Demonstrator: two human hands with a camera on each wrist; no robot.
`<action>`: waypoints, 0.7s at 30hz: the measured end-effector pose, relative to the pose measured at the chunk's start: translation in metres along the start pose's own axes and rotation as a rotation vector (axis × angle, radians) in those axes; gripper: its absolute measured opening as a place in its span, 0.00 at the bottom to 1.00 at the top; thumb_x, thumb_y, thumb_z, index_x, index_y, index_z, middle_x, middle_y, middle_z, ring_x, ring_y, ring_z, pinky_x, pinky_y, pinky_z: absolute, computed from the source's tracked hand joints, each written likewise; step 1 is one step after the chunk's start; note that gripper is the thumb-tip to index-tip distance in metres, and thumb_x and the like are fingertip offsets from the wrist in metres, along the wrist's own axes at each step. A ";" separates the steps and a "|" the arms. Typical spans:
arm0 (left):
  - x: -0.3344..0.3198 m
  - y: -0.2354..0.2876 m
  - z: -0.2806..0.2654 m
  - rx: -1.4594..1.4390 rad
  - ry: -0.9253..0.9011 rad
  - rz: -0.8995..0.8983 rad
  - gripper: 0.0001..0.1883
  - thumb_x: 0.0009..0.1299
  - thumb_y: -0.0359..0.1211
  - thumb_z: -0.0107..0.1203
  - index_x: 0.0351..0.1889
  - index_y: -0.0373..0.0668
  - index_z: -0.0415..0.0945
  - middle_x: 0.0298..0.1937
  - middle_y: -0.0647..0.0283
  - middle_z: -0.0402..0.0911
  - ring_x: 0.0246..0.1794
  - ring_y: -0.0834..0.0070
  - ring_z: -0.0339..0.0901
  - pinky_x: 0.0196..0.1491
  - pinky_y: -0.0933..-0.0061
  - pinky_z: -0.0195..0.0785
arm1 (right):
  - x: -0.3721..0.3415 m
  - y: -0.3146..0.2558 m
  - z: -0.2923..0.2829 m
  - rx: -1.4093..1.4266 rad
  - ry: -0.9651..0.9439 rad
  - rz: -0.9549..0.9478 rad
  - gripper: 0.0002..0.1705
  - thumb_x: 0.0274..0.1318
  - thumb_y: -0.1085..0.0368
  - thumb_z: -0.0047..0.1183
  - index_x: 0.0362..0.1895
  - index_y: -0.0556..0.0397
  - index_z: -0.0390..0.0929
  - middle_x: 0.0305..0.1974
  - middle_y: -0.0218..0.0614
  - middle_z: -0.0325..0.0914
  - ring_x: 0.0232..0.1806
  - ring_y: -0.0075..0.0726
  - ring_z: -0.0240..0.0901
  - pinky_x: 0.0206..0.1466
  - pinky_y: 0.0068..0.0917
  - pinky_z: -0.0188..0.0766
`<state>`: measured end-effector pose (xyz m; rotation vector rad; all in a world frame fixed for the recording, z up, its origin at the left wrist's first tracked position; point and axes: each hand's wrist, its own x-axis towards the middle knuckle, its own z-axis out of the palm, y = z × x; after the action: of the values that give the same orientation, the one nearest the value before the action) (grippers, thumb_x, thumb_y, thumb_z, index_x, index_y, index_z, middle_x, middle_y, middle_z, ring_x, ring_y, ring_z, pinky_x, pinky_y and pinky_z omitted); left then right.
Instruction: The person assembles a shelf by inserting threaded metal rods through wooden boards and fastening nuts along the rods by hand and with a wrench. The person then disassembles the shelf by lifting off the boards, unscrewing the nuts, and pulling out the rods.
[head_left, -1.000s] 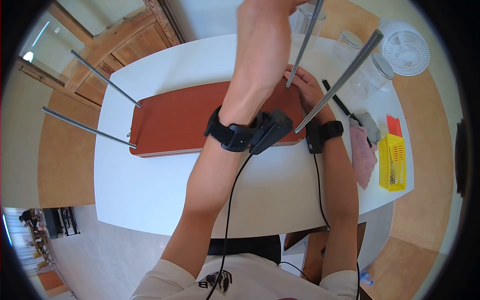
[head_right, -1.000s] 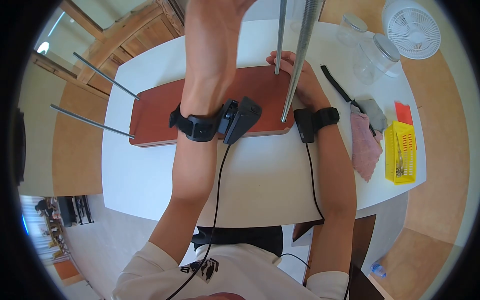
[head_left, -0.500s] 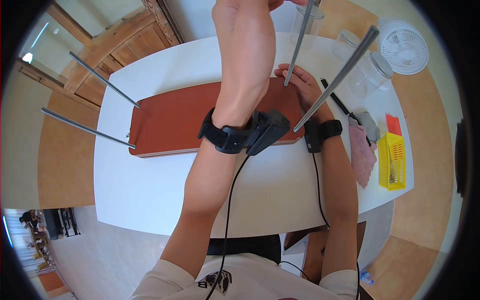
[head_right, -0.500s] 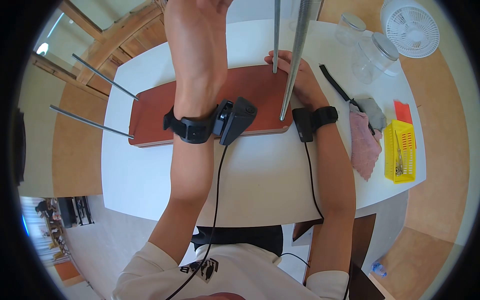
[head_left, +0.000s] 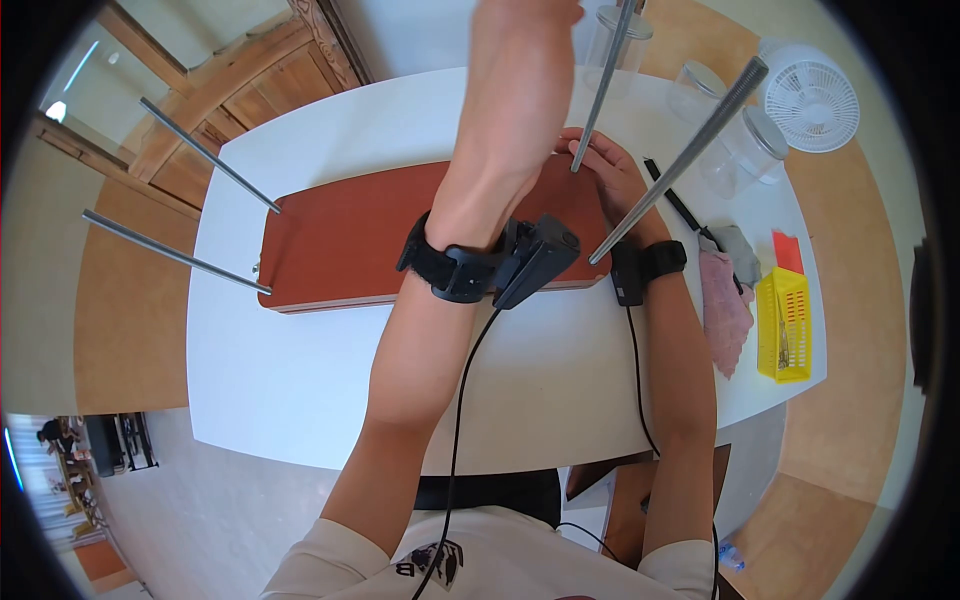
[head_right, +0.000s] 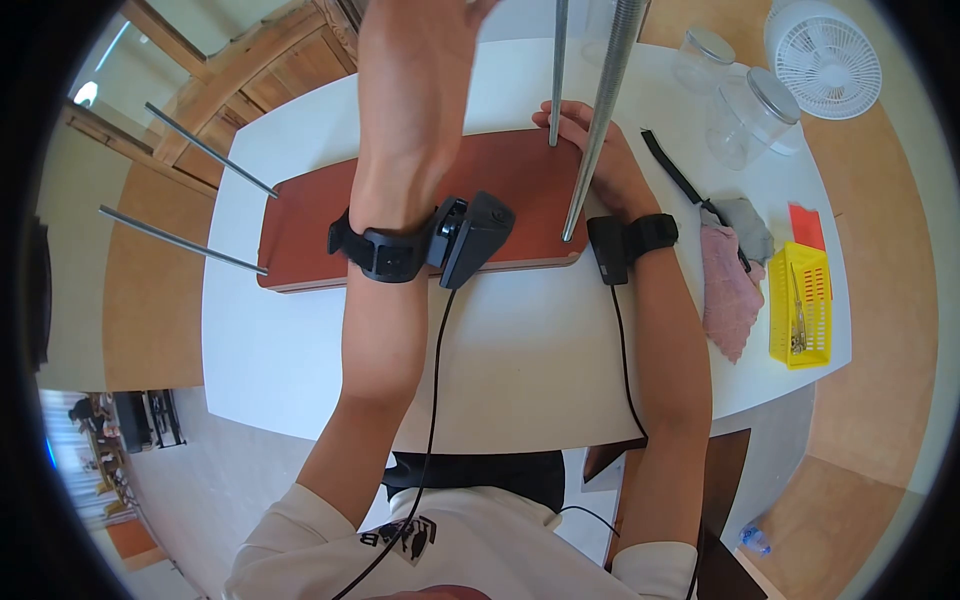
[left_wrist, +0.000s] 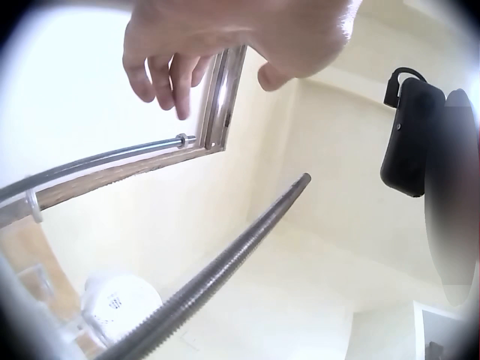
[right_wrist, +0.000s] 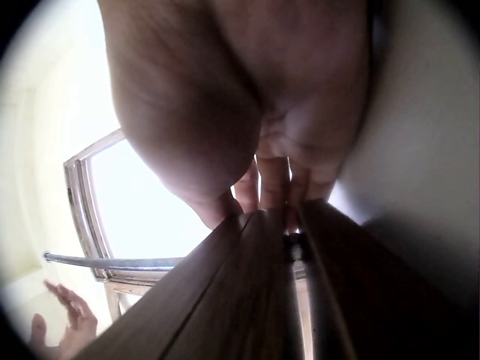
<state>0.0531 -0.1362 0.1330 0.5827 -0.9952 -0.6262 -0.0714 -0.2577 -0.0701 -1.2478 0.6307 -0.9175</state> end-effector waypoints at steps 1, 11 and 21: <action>-0.001 0.003 -0.001 0.000 0.001 0.001 0.42 0.82 0.59 0.43 0.70 0.24 0.65 0.61 0.42 0.79 0.67 0.62 0.72 0.77 0.58 0.50 | -0.001 -0.002 0.002 -0.001 -0.001 0.000 0.22 0.72 0.57 0.56 0.61 0.58 0.76 0.56 0.40 0.82 0.61 0.33 0.76 0.66 0.30 0.72; 0.000 0.005 -0.006 0.071 -0.226 -0.007 0.43 0.81 0.58 0.45 0.73 0.24 0.60 0.69 0.43 0.71 0.70 0.60 0.70 0.78 0.56 0.49 | -0.001 0.000 0.002 0.026 0.017 0.026 0.23 0.71 0.57 0.56 0.61 0.59 0.76 0.56 0.41 0.81 0.61 0.33 0.75 0.65 0.28 0.72; 0.012 0.003 -0.046 0.047 -0.434 0.032 0.46 0.81 0.61 0.41 0.77 0.24 0.53 0.75 0.39 0.62 0.79 0.57 0.59 0.80 0.58 0.43 | -0.001 -0.001 0.002 0.023 0.023 0.015 0.22 0.71 0.58 0.56 0.61 0.60 0.76 0.56 0.42 0.81 0.61 0.33 0.75 0.65 0.28 0.71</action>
<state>0.0991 -0.1353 0.1224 0.4791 -1.4266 -0.7184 -0.0703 -0.2552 -0.0688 -1.2118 0.6449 -0.9253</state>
